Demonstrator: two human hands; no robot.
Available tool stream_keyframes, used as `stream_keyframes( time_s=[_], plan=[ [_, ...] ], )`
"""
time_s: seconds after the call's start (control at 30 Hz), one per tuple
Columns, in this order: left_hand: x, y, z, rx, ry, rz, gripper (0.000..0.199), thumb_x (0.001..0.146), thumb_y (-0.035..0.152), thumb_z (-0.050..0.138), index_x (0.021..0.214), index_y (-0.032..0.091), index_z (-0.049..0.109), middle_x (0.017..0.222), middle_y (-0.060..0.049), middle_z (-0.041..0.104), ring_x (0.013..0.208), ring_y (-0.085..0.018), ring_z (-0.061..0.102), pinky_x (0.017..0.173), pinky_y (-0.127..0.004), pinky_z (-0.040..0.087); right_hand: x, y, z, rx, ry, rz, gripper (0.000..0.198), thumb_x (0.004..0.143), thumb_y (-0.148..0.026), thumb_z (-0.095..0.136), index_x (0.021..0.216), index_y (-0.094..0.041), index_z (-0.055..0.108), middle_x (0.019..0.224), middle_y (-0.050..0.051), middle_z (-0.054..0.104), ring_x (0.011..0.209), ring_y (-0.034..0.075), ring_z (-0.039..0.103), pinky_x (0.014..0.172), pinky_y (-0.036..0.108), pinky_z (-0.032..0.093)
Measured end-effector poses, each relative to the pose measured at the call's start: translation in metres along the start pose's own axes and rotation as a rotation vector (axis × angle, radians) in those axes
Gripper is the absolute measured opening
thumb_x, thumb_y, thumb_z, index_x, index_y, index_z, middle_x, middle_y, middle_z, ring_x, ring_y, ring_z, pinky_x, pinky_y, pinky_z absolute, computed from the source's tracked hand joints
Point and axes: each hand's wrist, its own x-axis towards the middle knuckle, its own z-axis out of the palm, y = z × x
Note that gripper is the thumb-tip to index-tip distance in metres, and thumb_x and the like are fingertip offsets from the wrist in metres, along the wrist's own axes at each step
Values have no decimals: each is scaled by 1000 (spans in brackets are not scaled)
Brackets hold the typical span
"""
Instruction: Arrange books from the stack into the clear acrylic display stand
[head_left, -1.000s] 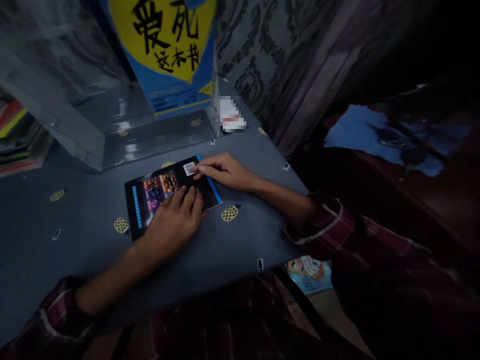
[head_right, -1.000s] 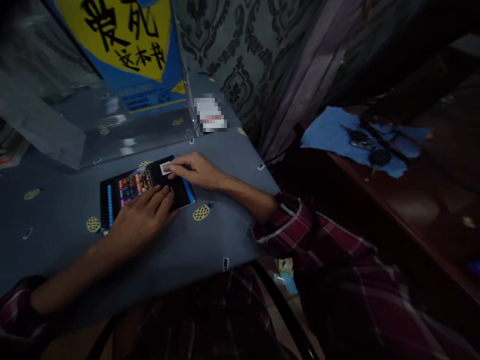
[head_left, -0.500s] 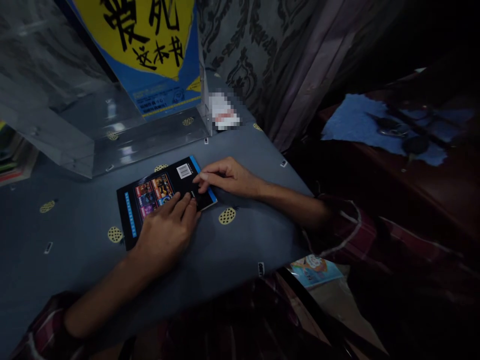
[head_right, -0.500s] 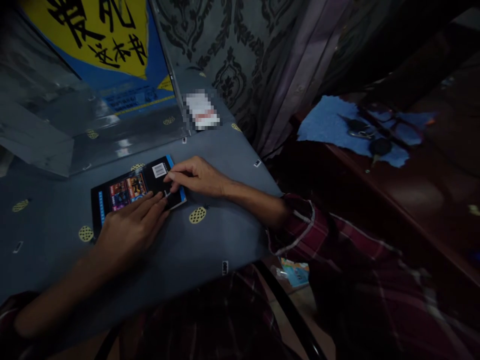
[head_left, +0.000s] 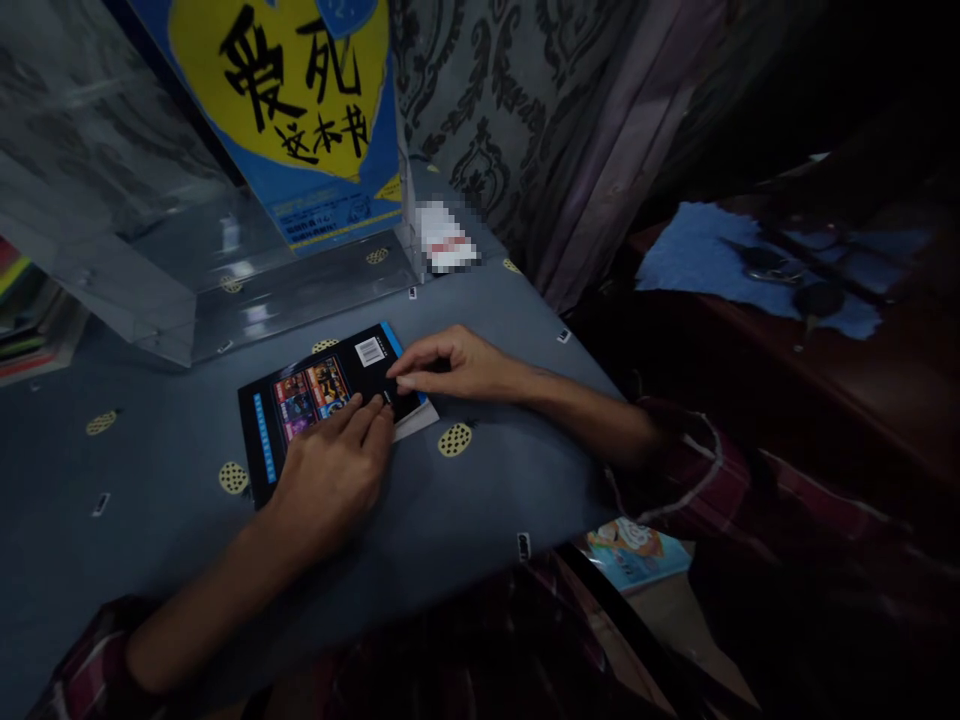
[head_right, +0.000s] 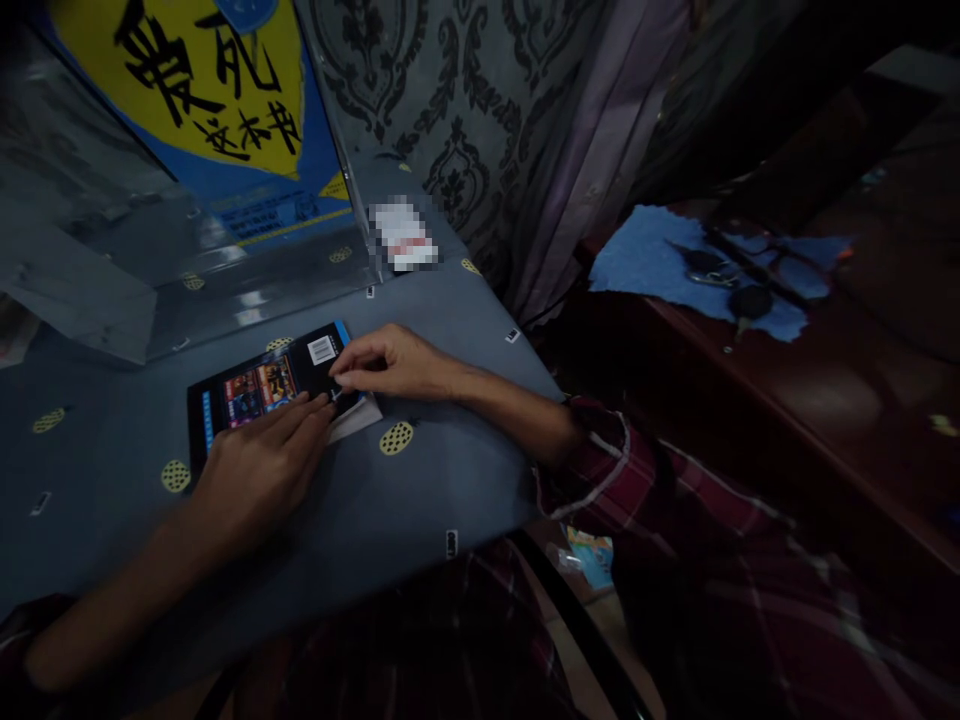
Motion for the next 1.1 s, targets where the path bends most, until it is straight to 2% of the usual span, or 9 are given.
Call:
stream_keyframes(
  time_s=[0.2,0.33,0.43,0.53,0.6,0.67,0.73,0.9,1.1],
  plan=[
    [-2,3,4,19,12,31,37,99,8,45,122,9,73,123,-19,76,118,-34,73,87,-45,67,-5,-1,-10,-34,-129,0,36,84,-31,80,117,-20,75,99,2,80,93,16,74,87,31,57],
    [-3,2,2,-27,-17,33,34,99,8,49,124,8,72,127,-20,74,124,-34,70,93,-46,65,-7,-7,-12,-257,-209,-74,47,83,-37,84,126,-23,73,107,4,76,104,20,68,93,36,54],
    [-8,-10,-4,-67,-27,29,28,103,20,51,116,12,74,125,-17,76,116,-30,73,93,-44,64,-8,-9,-9,-439,-261,-160,46,83,-40,85,125,-24,74,111,6,72,109,23,62,100,42,52],
    [-21,-37,-5,-20,-29,-117,32,106,33,50,117,15,73,130,-16,73,118,-32,72,99,-50,60,-8,-9,-6,-556,-303,-187,41,88,-37,82,127,-27,74,117,7,68,114,25,58,102,45,50],
    [-34,-58,-4,40,-40,-270,38,107,35,48,131,14,67,142,-19,66,130,-36,64,107,-56,55,-8,-9,-6,-585,-328,-183,38,91,-38,78,128,-29,73,119,7,67,114,25,58,102,45,50],
    [-48,-74,-2,30,-88,-360,42,107,34,45,141,15,61,148,-18,62,133,-35,62,104,-54,56,-7,-9,-8,-596,-339,-181,35,94,-39,74,127,-30,74,119,7,68,113,25,59,102,45,50],
    [-58,-81,-3,2,-127,-386,42,107,34,44,142,16,60,148,-16,62,130,-34,63,95,-50,61,-5,-10,-13,-600,-338,-189,31,96,-38,70,126,-29,74,120,7,69,114,24,61,103,45,51],
    [-65,-66,-17,53,-189,-400,38,107,36,47,135,17,65,134,-14,71,112,-32,70,75,-42,63,5,-9,-27,-644,-322,-218,28,102,-31,60,125,-26,74,131,9,71,124,23,63,106,45,52],
    [-66,-44,-27,83,-244,-364,34,105,41,53,122,17,70,121,-15,74,100,-31,72,67,-38,60,18,-2,-37,-738,-259,-229,33,100,-19,54,126,-26,73,135,8,72,132,23,63,110,47,53]
  ],
)
